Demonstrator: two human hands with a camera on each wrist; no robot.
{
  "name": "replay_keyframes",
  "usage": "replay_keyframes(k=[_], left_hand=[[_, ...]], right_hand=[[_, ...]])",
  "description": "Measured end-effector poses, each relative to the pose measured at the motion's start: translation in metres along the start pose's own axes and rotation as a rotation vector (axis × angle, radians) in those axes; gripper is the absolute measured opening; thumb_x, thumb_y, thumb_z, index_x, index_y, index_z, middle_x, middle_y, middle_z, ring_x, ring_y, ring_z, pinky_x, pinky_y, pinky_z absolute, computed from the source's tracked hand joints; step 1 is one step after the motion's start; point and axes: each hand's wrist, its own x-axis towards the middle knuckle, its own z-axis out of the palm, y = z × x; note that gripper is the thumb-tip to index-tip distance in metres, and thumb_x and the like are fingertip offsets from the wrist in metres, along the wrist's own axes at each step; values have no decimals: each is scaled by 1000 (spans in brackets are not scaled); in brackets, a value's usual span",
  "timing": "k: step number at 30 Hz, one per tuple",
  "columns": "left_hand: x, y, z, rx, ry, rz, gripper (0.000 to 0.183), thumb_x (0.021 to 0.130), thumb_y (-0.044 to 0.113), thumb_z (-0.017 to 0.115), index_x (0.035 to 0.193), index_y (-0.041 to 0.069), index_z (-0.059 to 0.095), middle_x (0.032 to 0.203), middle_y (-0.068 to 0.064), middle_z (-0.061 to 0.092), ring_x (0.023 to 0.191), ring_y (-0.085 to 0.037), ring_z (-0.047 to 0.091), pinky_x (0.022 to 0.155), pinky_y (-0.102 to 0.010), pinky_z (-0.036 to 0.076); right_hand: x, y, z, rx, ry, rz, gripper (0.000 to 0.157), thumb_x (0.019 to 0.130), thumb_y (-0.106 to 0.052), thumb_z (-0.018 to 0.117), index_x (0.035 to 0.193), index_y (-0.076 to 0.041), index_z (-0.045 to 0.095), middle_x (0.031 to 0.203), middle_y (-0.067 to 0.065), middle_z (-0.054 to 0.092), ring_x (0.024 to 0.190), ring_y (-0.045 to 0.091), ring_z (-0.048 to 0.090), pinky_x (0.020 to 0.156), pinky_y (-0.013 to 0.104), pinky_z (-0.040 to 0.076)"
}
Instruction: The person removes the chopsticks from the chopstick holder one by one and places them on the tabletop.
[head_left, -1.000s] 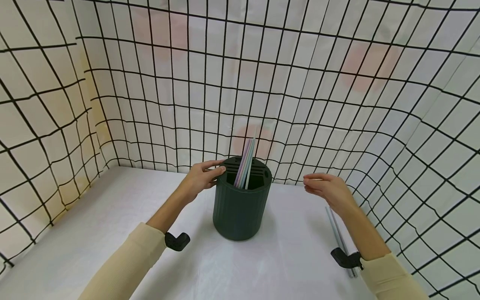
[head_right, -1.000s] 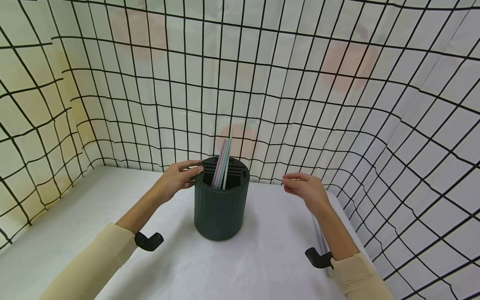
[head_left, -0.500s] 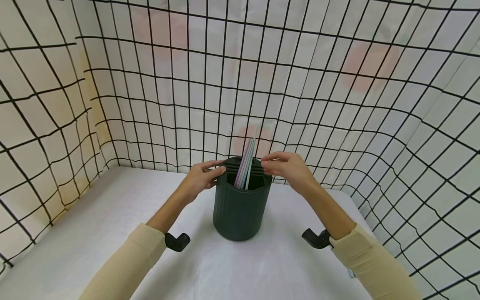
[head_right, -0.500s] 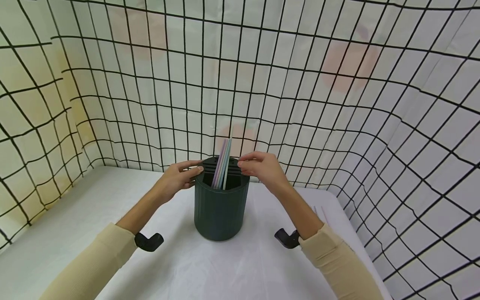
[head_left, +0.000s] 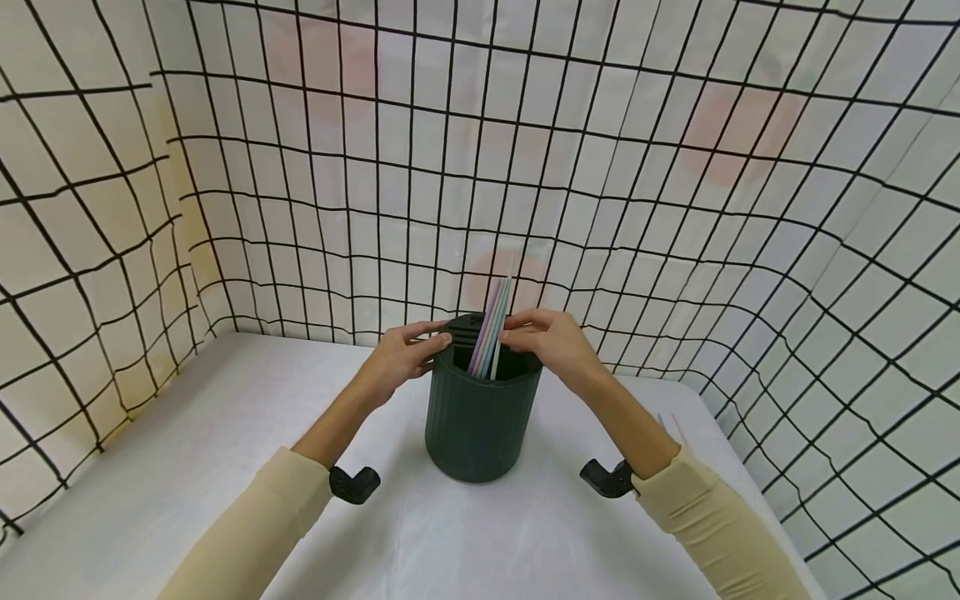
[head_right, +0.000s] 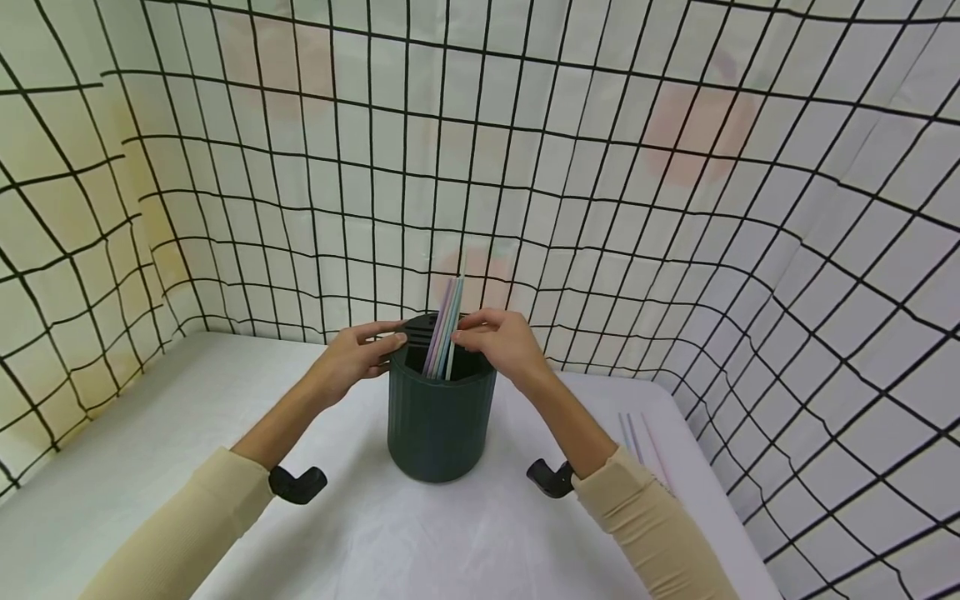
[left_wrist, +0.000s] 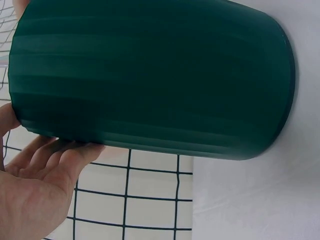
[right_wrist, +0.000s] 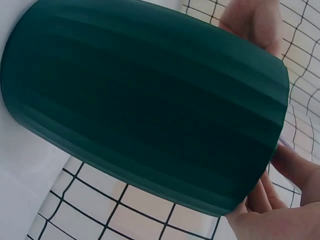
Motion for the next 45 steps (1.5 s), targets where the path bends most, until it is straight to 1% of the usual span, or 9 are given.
replay_keyframes(k=[7,13,15,22,26,31,33,38,45], left_hand=[[0,1,0,10,10,-13,52,100,35,66,147,17,56,138,-15,64,127,-27,63,109,-45,49],[0,1,1,14,9,-11,52,100,35,66,147,16,56,138,-15,64,127,-28,63,109,-46,49],[0,1,1,15,11,-12,52,100,35,66,147,16,56,137,-15,64,127,-27,63,109,-46,49],[0,2,0,11,11,-5,52,100,34,66,147,16,56,137,-15,64,126,-27,64,108,-45,49],[0,1,0,12,7,0,52,100,34,66,147,16,55,138,-15,63,127,-27,63,108,-44,50],[0,0,0,11,6,-8,51,100,34,66,148,18,55,139,-14,63,127,-26,63,109,-45,49],[0,0,0,13,7,-9,51,100,34,66,147,18,55,138,-15,63,127,-27,63,109,-45,49],[1,0,0,8,4,-4,52,100,34,66,148,16,55,137,-15,64,126,-26,63,108,-43,50],[1,0,1,10,4,-3,52,100,34,66,148,16,55,138,-15,63,127,-27,63,108,-44,50]], right_hand=[[0,2,7,0,59,-22,30,95,-28,73,118,-10,74,125,9,72,112,29,68,110,52,48],[-1,1,6,20,82,1,28,93,-29,75,115,-11,74,120,8,74,108,27,70,109,52,49],[0,0,5,27,89,12,28,93,-30,75,114,-12,74,118,8,74,104,25,72,105,52,51],[-2,-12,-2,82,85,-28,26,95,-23,74,113,-6,71,113,13,75,94,26,74,94,40,60],[-5,-21,-10,92,87,-33,29,96,-24,73,116,-4,69,113,14,74,95,28,74,95,38,59],[-7,-34,-23,163,87,-25,35,97,-23,71,122,0,65,117,16,71,104,33,73,94,35,60],[-8,-39,-30,179,95,-31,36,98,-23,70,125,1,63,117,15,71,105,30,73,94,33,60],[-16,-53,-47,211,159,-69,37,99,-22,68,126,1,60,110,10,72,100,24,74,93,30,60],[-27,-66,-71,259,267,-141,38,96,-25,72,123,0,62,104,6,72,92,17,74,89,28,61]])
